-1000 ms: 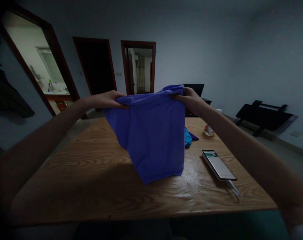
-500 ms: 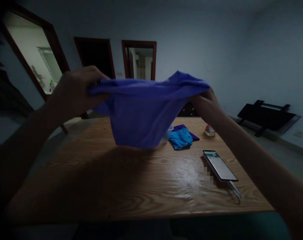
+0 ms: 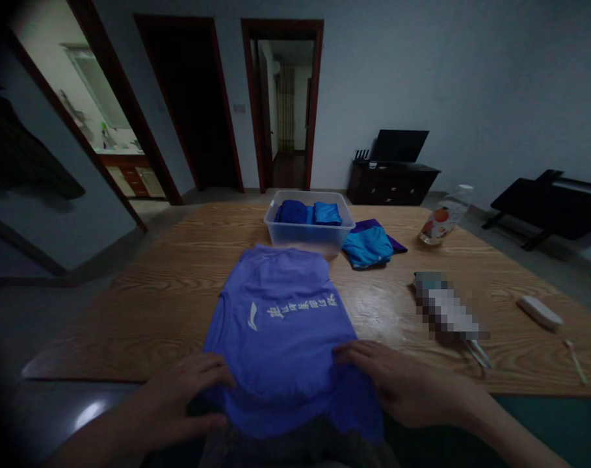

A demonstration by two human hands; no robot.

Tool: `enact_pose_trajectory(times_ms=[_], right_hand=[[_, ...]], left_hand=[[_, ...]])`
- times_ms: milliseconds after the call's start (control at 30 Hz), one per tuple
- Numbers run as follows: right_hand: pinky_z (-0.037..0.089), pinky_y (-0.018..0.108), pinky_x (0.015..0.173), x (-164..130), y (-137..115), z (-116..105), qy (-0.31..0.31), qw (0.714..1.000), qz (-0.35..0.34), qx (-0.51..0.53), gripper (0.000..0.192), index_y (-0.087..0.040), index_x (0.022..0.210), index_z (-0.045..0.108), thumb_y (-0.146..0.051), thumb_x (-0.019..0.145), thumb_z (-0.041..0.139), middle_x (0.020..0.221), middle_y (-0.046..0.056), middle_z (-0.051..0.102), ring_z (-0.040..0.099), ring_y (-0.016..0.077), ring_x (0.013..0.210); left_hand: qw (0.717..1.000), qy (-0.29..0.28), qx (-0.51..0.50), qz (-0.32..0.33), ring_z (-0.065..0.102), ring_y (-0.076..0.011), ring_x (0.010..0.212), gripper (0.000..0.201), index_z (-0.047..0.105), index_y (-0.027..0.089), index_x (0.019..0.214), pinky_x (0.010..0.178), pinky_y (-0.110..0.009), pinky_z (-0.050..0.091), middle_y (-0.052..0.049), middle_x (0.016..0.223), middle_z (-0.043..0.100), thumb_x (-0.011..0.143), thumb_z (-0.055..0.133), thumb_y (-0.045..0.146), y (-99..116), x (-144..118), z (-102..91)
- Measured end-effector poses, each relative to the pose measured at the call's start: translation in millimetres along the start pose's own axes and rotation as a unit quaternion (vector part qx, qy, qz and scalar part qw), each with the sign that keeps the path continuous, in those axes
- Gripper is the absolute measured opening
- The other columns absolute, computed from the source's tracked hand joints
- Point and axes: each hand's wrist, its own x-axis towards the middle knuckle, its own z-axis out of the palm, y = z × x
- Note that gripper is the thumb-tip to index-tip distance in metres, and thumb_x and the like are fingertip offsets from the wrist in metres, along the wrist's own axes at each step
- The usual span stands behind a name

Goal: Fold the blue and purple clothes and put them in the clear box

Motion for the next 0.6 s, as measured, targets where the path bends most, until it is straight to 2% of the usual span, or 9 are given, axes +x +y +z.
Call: enact_pose_trajectory(times_ms=[33,133,233,300,367,433,500,600], right_hand=[[0.049,0.049,0.126,4,3,-9,-0.002,1.0,-0.001,0.003,0.076,-0.038,0.159,0.059,-0.009,0.088,0.061,0.163,0.006,0.058,0.057,0.0293,0.151],[0.052,0.049,0.121,40,22,-30,0.044,0.998,-0.035,-0.005,0.058,-0.035,0.153,0.063,-0.016,0.099,0.056,0.155,0.007,0.064,0.062,0.0285,0.143],[0.045,0.057,0.126,102,51,-42,0.161,0.981,-0.077,-0.075,0.043,-0.027,0.148,0.066,-0.027,0.106,0.054,0.16,0.013,0.06,0.057,0.0338,0.148],[0.039,0.062,0.128,144,71,-50,0.236,0.96,-0.061,-0.134,0.043,-0.022,0.148,0.065,-0.032,0.108,0.053,0.166,0.018,0.053,0.052,0.0367,0.152],[0.038,0.06,0.128,178,90,-57,0.25,0.954,-0.03,-0.164,0.046,-0.017,0.152,0.061,-0.032,0.109,0.05,0.169,0.021,0.049,0.051,0.0372,0.153],[0.038,0.059,0.126,201,106,-63,0.253,0.952,-0.003,-0.172,0.051,-0.009,0.153,0.057,-0.034,0.11,0.049,0.163,0.027,0.054,0.054,0.039,0.15],[0.042,0.056,0.124,215,119,-67,0.251,0.952,0.016,-0.173,0.055,-0.005,0.154,0.055,-0.036,0.108,0.052,0.155,0.029,0.061,0.058,0.0392,0.145],[0.046,0.049,0.118,222,131,-69,0.237,0.955,0.034,-0.174,0.057,-0.011,0.152,0.058,-0.029,0.098,0.062,0.148,0.023,0.067,0.064,0.0371,0.137]], left_hand=[[1.0,-0.002,0.021,-0.02,0.071,-0.0293,0.119,0.032,0.076,0.044,0.124,0.104,-0.047,0.058,-0.001,0.127,0.076,0.099,0.069,0.063,0,6,-11.3],[0.993,0.081,0.072,-0.046,0.066,-0.03,0.129,0.041,0.073,0.029,0.129,0.118,-0.049,0.049,-0.008,0.135,0.072,0.108,0.053,0.058,-23,43,-44.5],[0.98,0.16,0.092,-0.071,0.051,-0.0369,0.149,0.055,0.064,0.019,0.144,0.132,-0.055,0.033,-0.016,0.156,0.059,0.106,0.05,0.057,-69,93,-66.4],[0.978,0.179,0.055,-0.097,0.042,-0.0424,0.156,0.069,0.059,0.014,0.148,0.135,-0.058,0.024,-0.021,0.163,0.053,0.099,0.062,0.062,-97,126,-73.0],[0.978,0.181,0.039,-0.095,0.042,-0.0427,0.156,0.079,0.056,0.012,0.151,0.136,-0.057,0.024,-0.023,0.165,0.05,0.093,0.07,0.062,-119,153,-75.4],[0.977,0.19,0.023,-0.09,0.044,-0.0407,0.155,0.082,0.053,0.012,0.152,0.135,-0.054,0.027,-0.023,0.164,0.051,0.089,0.075,0.06,-133,173,-76.2],[0.976,0.2,-0.002,-0.085,0.049,-0.0376,0.151,0.089,0.048,0.012,0.156,0.132,-0.051,0.034,-0.023,0.161,0.055,0.087,0.078,0.057,-144,189,-77.6],[0.973,0.21,-0.037,-0.087,0.06,-0.0354,0.139,0.106,0.04,0.014,0.162,0.122,-0.047,0.045,-0.021,0.15,0.063,0.077,0.088,0.053,-156,209,-82.9]])
